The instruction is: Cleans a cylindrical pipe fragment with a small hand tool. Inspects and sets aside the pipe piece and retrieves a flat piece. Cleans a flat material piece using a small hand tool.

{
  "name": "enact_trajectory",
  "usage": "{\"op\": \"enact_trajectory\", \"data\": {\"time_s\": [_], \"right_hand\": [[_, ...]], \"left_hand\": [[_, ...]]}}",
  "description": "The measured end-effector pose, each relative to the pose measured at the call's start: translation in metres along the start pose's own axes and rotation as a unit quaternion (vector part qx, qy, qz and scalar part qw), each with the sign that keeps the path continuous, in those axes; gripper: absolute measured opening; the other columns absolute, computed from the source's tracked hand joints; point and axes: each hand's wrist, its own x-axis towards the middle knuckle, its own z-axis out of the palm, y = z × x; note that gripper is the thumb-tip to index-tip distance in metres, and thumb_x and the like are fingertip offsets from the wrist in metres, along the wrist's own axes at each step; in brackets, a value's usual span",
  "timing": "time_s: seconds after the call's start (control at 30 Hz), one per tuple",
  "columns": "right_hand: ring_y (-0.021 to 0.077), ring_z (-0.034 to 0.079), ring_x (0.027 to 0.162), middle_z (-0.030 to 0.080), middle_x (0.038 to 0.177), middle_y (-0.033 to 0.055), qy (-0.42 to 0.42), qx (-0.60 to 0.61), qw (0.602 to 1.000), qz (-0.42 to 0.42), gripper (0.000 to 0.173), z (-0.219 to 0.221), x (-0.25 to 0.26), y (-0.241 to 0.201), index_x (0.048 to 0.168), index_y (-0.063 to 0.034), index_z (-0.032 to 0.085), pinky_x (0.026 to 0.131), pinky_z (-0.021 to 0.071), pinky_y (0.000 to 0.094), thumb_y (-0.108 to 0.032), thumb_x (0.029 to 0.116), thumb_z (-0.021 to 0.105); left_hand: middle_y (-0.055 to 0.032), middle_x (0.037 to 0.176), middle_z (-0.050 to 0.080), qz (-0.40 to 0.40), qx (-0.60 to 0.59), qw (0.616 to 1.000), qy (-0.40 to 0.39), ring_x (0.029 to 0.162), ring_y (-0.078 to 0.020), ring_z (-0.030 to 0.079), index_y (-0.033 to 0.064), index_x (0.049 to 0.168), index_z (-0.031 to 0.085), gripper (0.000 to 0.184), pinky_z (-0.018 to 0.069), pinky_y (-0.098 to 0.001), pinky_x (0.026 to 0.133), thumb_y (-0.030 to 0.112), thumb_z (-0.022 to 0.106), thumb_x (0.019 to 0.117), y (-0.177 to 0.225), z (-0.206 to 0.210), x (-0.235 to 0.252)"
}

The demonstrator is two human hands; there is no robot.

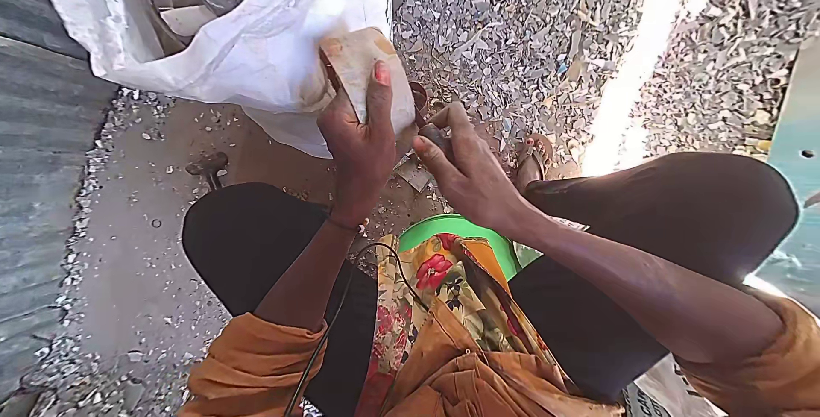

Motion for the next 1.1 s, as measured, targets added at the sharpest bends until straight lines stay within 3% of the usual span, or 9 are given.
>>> {"op": "enact_trajectory", "data": {"time_s": [0.13,0.27,0.37,0.53,0.6,0.67,0.77,0.87,1.1], "right_hand": [[0.0158,0.057,0.054,0.053,0.067,0.0040,-0.010,-0.115,0.993,0.010,0.026,0.016,-0.005,0.008,0.121,-0.0031,0.046,0.050,0.0496,0.0325,-0.022,0.1060,0.053],[0.0361,0.069,0.100,0.066,0.102,0.0198,-0.237,-0.181,0.938,0.178,0.037,0.062,-0.028,0.056,0.138,-0.0006,0.042,0.086,0.0549,0.0522,-0.019,0.1058,0.046],[0.0359,0.070,0.095,0.068,0.100,0.0198,-0.171,-0.158,0.958,0.164,0.037,0.058,-0.014,0.065,0.137,0.0004,0.047,0.084,0.0551,0.0536,-0.022,0.1077,0.047],[0.0152,0.058,0.063,0.061,0.085,0.0067,0.059,0.021,0.995,0.077,0.027,-0.005,0.039,0.058,0.126,-0.0033,0.052,0.056,0.0505,0.0346,-0.018,0.1046,0.044],[0.0042,0.056,0.065,0.058,0.081,-0.0046,0.075,0.103,0.992,-0.002,0.021,-0.021,0.044,0.045,0.107,-0.0113,0.054,0.058,0.0489,0.0231,-0.013,0.0966,0.036],[0.0019,0.056,0.063,0.058,0.076,-0.0076,0.039,0.143,0.986,-0.070,0.019,-0.022,0.042,0.034,0.095,-0.0153,0.053,0.056,0.0482,0.0204,-0.014,0.0938,0.035],[0.0008,0.050,0.058,0.052,0.073,-0.0057,-0.043,0.043,0.979,-0.196,0.024,-0.010,0.029,0.023,0.100,-0.0079,0.056,0.051,0.0427,0.0189,-0.030,0.1024,0.049],[-0.0009,0.052,0.063,0.055,0.075,-0.0054,-0.041,-0.098,0.956,-0.273,0.036,-0.002,0.021,0.010,0.103,-0.0066,0.058,0.054,0.0434,0.0167,-0.036,0.0867,0.071],[0.0201,0.060,0.059,0.059,0.069,0.0030,-0.004,-0.266,0.910,-0.317,0.057,-0.011,0.041,0.008,0.102,-0.0063,0.060,0.050,0.0446,0.0385,-0.056,0.0813,0.076]], "left_hand": [[0.0081,0.086,0.067,-0.002,-0.078,0.989,0.122,0.083,0.0002,0.069,0.0058,0.103,0.060,0.024,0.0603,-0.0251,0.079,0.024,0.046,0.1096,0.009,0.009,0.019],[-0.0043,0.098,0.067,-0.014,-0.178,0.957,0.229,0.093,-0.0153,0.069,0.0015,0.112,0.058,0.034,0.0591,-0.0378,0.085,0.024,0.032,0.1131,0.029,-0.011,0.061],[0.0020,0.113,0.067,-0.049,-0.201,0.970,0.126,0.109,-0.0095,0.066,0.0078,0.126,0.056,0.035,0.0556,-0.0338,0.099,0.031,0.035,0.1124,0.020,-0.024,0.045],[-0.0001,0.102,0.071,-0.169,-0.232,0.955,0.074,0.101,-0.0119,0.069,0.0085,0.111,0.063,0.032,0.0583,-0.0369,0.093,0.032,0.040,0.1110,0.008,-0.024,0.047],[0.0014,0.099,0.070,-0.256,-0.265,0.929,0.035,0.094,-0.0092,0.069,0.0113,0.115,0.062,0.030,0.0598,-0.0328,0.085,0.034,0.043,0.1104,0.015,-0.027,0.049],[0.0068,0.082,0.065,-0.340,-0.279,0.898,-0.014,0.069,-0.0032,0.065,0.0189,0.107,0.060,0.025,0.0582,-0.0226,0.063,0.039,0.045,0.1091,0.021,-0.030,0.047],[0.0041,0.080,0.064,-0.418,-0.277,0.862,-0.076,0.067,-0.0063,0.064,0.0186,0.105,0.062,0.030,0.0573,-0.0236,0.060,0.043,0.045,0.1078,0.024,-0.030,0.039],[-0.0027,0.095,0.070,-0.438,-0.276,0.850,-0.102,0.086,-0.0139,0.070,0.0130,0.117,0.063,0.037,0.0608,-0.0327,0.076,0.045,0.047,0.1066,0.020,-0.026,0.036],[0.0013,0.077,0.066,-0.442,-0.292,0.830,-0.175,0.059,-0.0064,0.062,0.0169,0.101,0.065,0.038,0.0545,-0.0226,0.052,0.044,0.040,0.1086,0.016,-0.030,0.036]]}}
